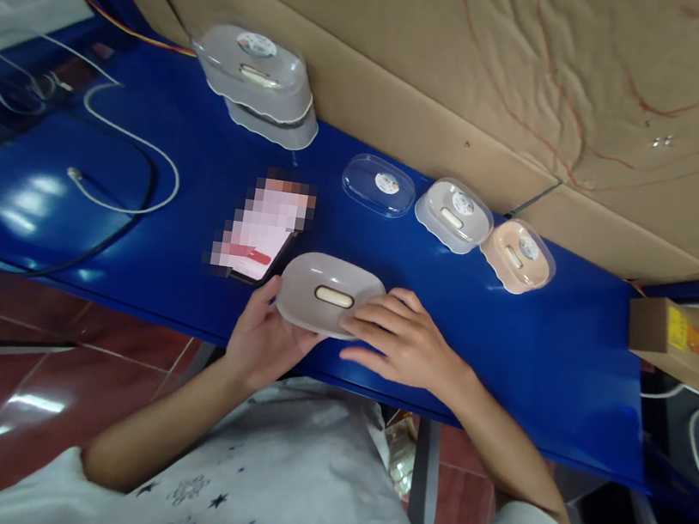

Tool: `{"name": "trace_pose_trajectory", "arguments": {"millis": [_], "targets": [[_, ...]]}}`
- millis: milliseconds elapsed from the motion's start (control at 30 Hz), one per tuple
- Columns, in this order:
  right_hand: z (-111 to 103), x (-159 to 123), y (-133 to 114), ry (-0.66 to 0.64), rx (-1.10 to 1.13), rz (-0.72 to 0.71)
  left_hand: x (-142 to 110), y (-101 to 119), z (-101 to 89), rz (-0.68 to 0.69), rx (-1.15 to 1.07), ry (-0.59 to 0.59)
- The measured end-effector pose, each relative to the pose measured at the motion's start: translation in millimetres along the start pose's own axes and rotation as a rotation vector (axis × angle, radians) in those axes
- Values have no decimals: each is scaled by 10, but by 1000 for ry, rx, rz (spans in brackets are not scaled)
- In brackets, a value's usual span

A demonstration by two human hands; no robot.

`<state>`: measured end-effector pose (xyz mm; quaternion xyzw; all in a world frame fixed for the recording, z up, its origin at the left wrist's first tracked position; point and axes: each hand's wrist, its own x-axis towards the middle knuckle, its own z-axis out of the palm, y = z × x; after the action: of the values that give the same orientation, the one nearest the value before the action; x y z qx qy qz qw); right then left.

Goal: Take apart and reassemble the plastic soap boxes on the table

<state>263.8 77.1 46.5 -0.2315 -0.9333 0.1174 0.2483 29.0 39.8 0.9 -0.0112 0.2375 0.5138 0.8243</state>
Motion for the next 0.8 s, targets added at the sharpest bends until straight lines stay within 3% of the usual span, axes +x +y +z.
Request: {"name": "trace_pose_trajectory", "arguments": {"millis": [100,167,233,333,400,600,800], "targets": [[-58,61,197,60,200,123,4,-5,23,-26,-11,2],[-58,166,403,109,188,269,6,-11,39,-32,-9,-6],[-2,306,646,51,97,374,6,-16,53,-28,3,-19],[144,495,972,-107,-21,423,-1,-21,64,-22,25,-18],[226,560,1086,-140,-73,435,-7,-22,66,-24,34,-7],[209,513,967,-48,-237,439,2,-25,83,-51,47,-8],[146,422,835,-202,-199,502,21,-27,104,-63,72,6]]}}
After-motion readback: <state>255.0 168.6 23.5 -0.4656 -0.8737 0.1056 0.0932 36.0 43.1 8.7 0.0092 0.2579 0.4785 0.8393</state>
